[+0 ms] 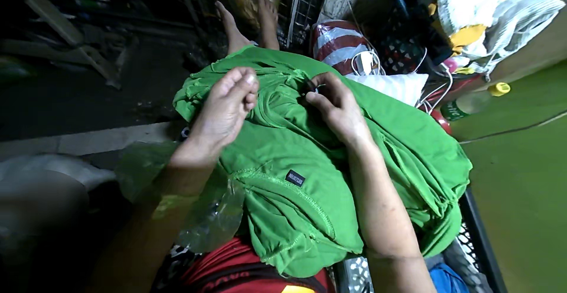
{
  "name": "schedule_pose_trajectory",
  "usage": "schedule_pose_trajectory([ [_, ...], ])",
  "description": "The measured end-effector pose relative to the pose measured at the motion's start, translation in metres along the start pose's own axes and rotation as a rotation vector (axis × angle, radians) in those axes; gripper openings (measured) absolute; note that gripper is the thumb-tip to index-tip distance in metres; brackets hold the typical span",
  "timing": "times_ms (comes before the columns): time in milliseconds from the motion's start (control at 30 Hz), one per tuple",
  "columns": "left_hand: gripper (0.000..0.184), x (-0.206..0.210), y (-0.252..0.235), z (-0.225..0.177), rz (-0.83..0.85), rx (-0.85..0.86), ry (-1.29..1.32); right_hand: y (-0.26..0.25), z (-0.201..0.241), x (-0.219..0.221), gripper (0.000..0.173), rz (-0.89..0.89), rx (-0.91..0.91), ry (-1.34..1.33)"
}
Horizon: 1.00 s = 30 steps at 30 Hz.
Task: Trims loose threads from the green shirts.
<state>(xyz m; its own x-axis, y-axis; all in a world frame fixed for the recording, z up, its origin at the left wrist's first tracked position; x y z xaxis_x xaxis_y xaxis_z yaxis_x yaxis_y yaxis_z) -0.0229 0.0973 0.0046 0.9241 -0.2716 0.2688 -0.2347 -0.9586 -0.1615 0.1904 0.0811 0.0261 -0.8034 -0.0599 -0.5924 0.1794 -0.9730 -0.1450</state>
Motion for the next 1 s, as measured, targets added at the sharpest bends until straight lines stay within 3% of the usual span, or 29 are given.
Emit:
schedule_pose_trajectory([
  [100, 0.025, -0.015, 0.02, -0.02, 0.102, -0.03, 0.114, -0.001, -0.012, -0.007, 0.015, 0.015, 0.019, -0.294],
  [267, 0.025, -0.048, 0.063, -0.039, 0.229, -0.115, -0.105, 0.0, -0.01, -0.003, 0.017, -0.033, -0.001, -0.277],
  [400, 0.023, -0.063, 0.078, -0.039, 0.199, -0.097, -0.25, 0.002, 0.004, 0.003, 0.016, -0.214, -0.184, -0.152],
  [500, 0.023, -0.055, 0.077, -0.033, 0.15, -0.127, -0.265, -0.009, 0.019, 0.012, 0.017, -0.178, -0.324, 0.092],
  [600, 0.024, -0.047, 0.074, -0.036, 0.11, -0.131, -0.252, -0.024, 0.019, 0.029, 0.018, -0.038, -0.324, 0.306],
  [733, 0.024, -0.05, 0.075, -0.04, 0.093, -0.071, -0.212, -0.021, 0.017, 0.029, 0.016, -0.142, -0.292, 0.376],
  [867, 0.023, -0.056, 0.078, -0.037, 0.139, -0.064, -0.208, -0.014, 0.011, 0.016, 0.018, -0.121, -0.178, 0.228],
  [1000, 0.025, -0.058, 0.081, -0.036, 0.192, -0.066, -0.195, -0.018, -0.004, 0.0, 0.014, -0.121, 0.022, -0.249],
])
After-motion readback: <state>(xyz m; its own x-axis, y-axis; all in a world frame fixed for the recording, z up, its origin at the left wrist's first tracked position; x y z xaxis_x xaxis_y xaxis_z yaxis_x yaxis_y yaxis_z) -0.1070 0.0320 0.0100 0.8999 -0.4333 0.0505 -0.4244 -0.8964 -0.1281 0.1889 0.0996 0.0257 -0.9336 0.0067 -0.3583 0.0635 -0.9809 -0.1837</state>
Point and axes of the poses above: each hand's wrist, its own y-axis away from the middle knuckle, its own x-axis out of the palm, z = x × y, the point moved 3 cm from there along -y, towards the middle knuckle, and after that the axes turned 3 degrees about y, right-handed, at the moved point
